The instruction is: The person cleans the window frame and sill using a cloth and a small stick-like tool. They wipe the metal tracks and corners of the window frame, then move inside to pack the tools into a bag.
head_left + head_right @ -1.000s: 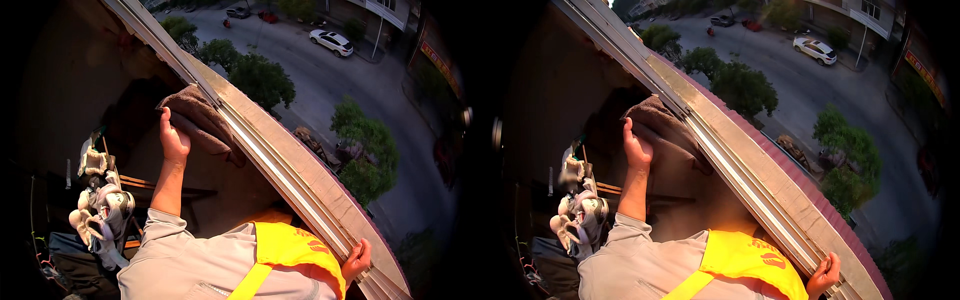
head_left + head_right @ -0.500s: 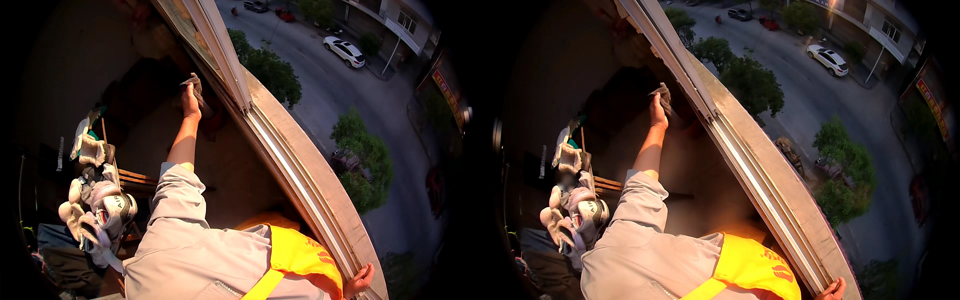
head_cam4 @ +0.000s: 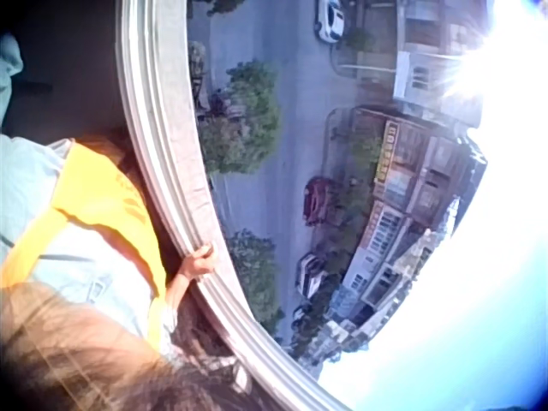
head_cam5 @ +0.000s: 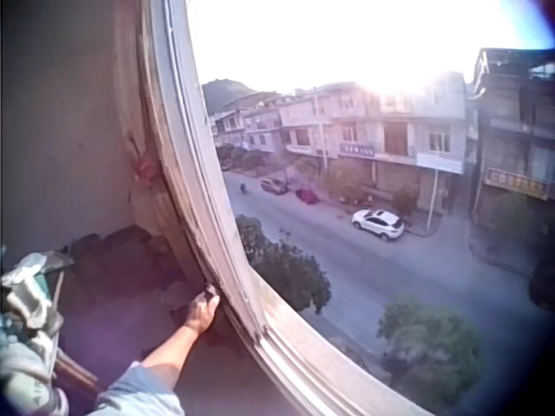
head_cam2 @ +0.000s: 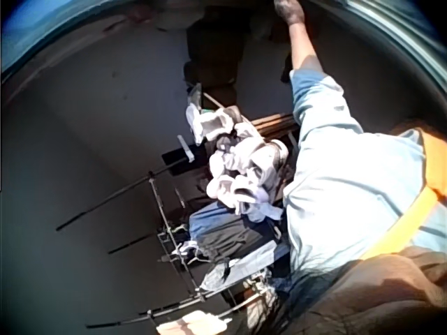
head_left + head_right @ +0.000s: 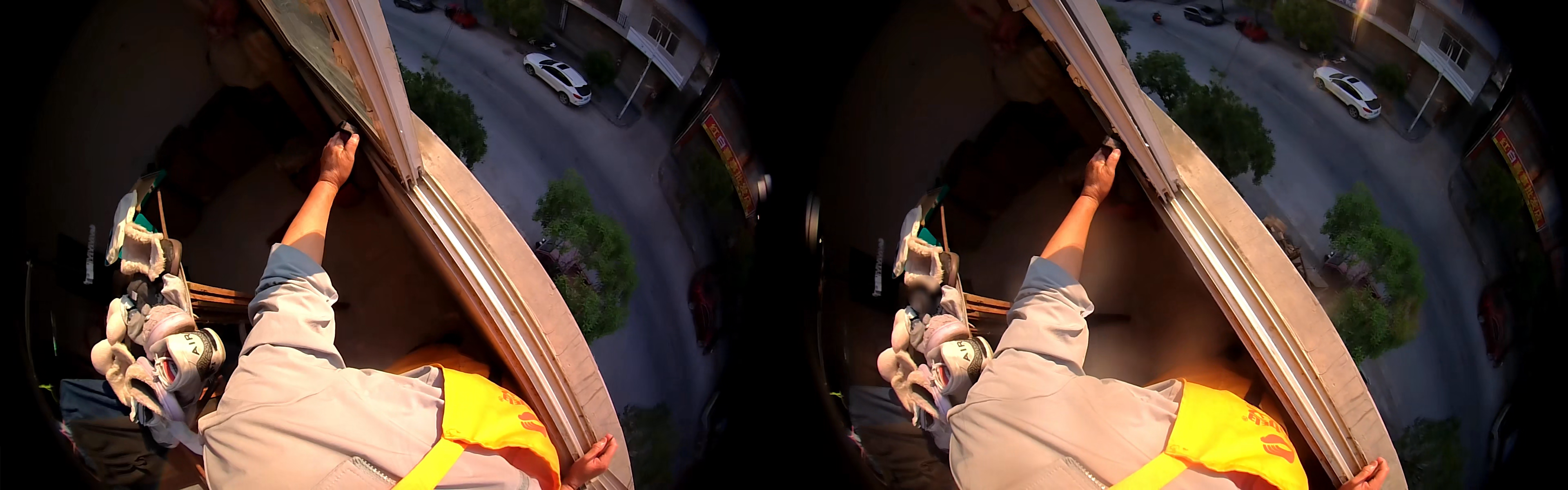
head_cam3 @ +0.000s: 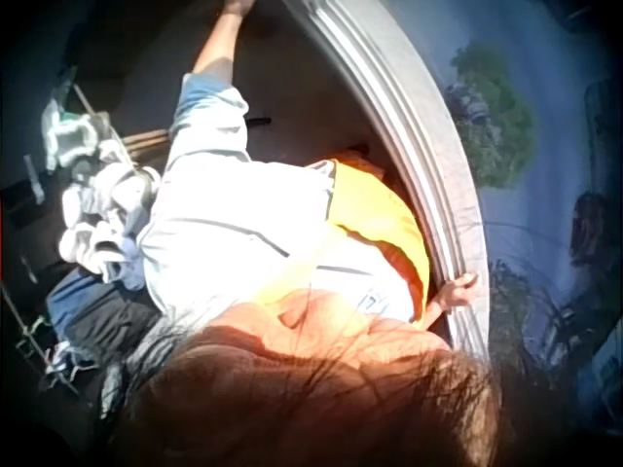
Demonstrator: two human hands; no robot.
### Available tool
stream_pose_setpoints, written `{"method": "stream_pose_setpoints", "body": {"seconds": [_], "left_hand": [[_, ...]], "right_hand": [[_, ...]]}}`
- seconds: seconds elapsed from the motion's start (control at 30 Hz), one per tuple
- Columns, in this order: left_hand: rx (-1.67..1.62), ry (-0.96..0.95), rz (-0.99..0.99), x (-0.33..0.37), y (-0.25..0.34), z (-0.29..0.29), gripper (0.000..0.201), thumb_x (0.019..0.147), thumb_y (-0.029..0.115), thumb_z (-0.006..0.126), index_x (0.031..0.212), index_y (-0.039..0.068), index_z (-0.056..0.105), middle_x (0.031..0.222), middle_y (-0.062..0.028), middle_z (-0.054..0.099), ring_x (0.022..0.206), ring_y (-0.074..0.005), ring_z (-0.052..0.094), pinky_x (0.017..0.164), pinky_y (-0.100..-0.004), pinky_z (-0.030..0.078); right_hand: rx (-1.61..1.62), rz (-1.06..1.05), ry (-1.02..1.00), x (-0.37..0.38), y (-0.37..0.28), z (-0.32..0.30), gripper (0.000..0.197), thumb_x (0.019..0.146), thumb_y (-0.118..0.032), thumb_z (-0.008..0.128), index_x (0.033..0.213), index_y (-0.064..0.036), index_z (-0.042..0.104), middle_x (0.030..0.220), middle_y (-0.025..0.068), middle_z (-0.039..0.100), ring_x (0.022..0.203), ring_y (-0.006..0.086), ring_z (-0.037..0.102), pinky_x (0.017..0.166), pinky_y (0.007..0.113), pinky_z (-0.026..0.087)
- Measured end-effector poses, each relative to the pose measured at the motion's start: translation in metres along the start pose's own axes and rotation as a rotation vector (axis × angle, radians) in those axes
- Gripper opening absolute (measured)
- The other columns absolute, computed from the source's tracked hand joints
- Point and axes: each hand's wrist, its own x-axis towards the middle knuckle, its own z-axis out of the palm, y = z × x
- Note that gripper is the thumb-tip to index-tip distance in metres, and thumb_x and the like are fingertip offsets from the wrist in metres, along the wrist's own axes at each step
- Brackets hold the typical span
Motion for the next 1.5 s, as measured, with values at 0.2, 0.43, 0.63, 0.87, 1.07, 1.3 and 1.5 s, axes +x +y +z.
{"method": "stream_pose_setpoints", "body": {"seconds": [0.2, 0.43, 0.63, 0.87, 1.07, 1.3, 1.5], "left_hand": [[-0.575, 0.095, -0.393, -0.031, 0.034, 0.004, 0.039, 0.097, 0.032, 0.049, 0.117, 0.000, 0.061, 0.117, -0.0140, 0.063, 0.112, -0.0247, 0.057, 0.098, -0.0337, 0.041], [-1.468, 0.292, -0.838, -0.086, 0.060, -0.021, 0.044, 0.095, 0.037, 0.054, 0.123, 0.003, 0.057, 0.127, -0.0078, 0.059, 0.117, -0.0207, 0.053, 0.105, -0.0340, 0.039], [-1.552, 0.252, -0.581, -0.017, 0.088, -0.140, 0.053, 0.098, 0.049, 0.043, 0.127, 0.006, 0.054, 0.125, -0.0100, 0.060, 0.116, -0.0261, 0.055, 0.103, -0.0424, 0.041], [-1.941, 0.125, -0.319, -0.078, -0.033, -0.057, 0.044, 0.099, 0.040, 0.039, 0.126, 0.008, 0.054, 0.127, -0.0095, 0.058, 0.119, -0.0262, 0.053, 0.106, -0.0424, 0.039], [-1.520, 0.141, -0.404, -0.011, -0.106, -0.040, 0.039, 0.094, 0.034, 0.044, 0.121, 0.009, 0.056, 0.123, -0.0103, 0.059, 0.116, -0.0276, 0.054, 0.104, -0.0432, 0.040], [-0.335, -0.037, -0.065, 0.090, -0.227, -0.034, 0.034, 0.088, 0.027, 0.049, 0.114, 0.009, 0.059, 0.118, -0.0111, 0.060, 0.113, -0.0293, 0.054, 0.101, -0.0440, 0.041], [-0.590, -0.337, 0.039, 0.118, -0.223, 0.035, 0.030, 0.083, 0.021, 0.054, 0.109, 0.009, 0.061, 0.114, -0.0119, 0.061, 0.110, -0.0307, 0.055, 0.099, -0.0448, 0.042]], "right_hand": [[-0.107, -0.023, 0.024, 0.005, -0.012, -0.008, 0.026, 0.091, -0.024, 0.060, 0.101, -0.0013, 0.067, 0.095, 0.0202, 0.067, 0.085, 0.0373, 0.064, 0.077, 0.043, 0.052], [0.044, 0.170, -0.384, 0.041, -0.078, -0.030, 0.027, 0.086, -0.008, 0.054, 0.111, -0.0011, 0.063, 0.097, 0.0182, 0.066, 0.088, 0.0289, 0.064, 0.080, 0.038, 0.050], [0.439, -0.137, -0.658, 0.048, -0.156, -0.002, 0.029, 0.093, -0.004, 0.052, 0.121, -0.0015, 0.059, 0.098, 0.0126, 0.065, 0.087, 0.0197, 0.062, 0.078, 0.031, 0.051], [0.685, -0.154, -0.783, 0.060, -0.285, 0.048, 0.015, 0.097, -0.010, 0.053, 0.104, -0.0040, 0.064, 0.085, 0.0069, 0.068, 0.068, 0.0147, 0.059, 0.061, 0.030, 0.047], [0.903, 0.054, -0.477, 0.070, -0.348, 0.119, 0.024, 0.094, -0.002, 0.046, 0.115, -0.0032, 0.059, 0.072, 0.0007, 0.057, 0.050, 0.0018, 0.040, 0.046, 0.017, 0.029], [0.901, 0.168, -0.406, 0.084, -0.416, 0.155, 0.021, 0.095, -0.007, 0.049, 0.114, -0.0035, 0.059, 0.072, 0.0003, 0.058, 0.050, 0.0028, 0.043, 0.046, 0.018, 0.031], [0.802, 0.151, -0.375, 0.072, -0.453, 0.135, 0.020, 0.096, -0.008, 0.051, 0.113, -0.0032, 0.060, 0.071, 0.0005, 0.057, 0.052, 0.0030, 0.043, 0.049, 0.017, 0.033]]}}
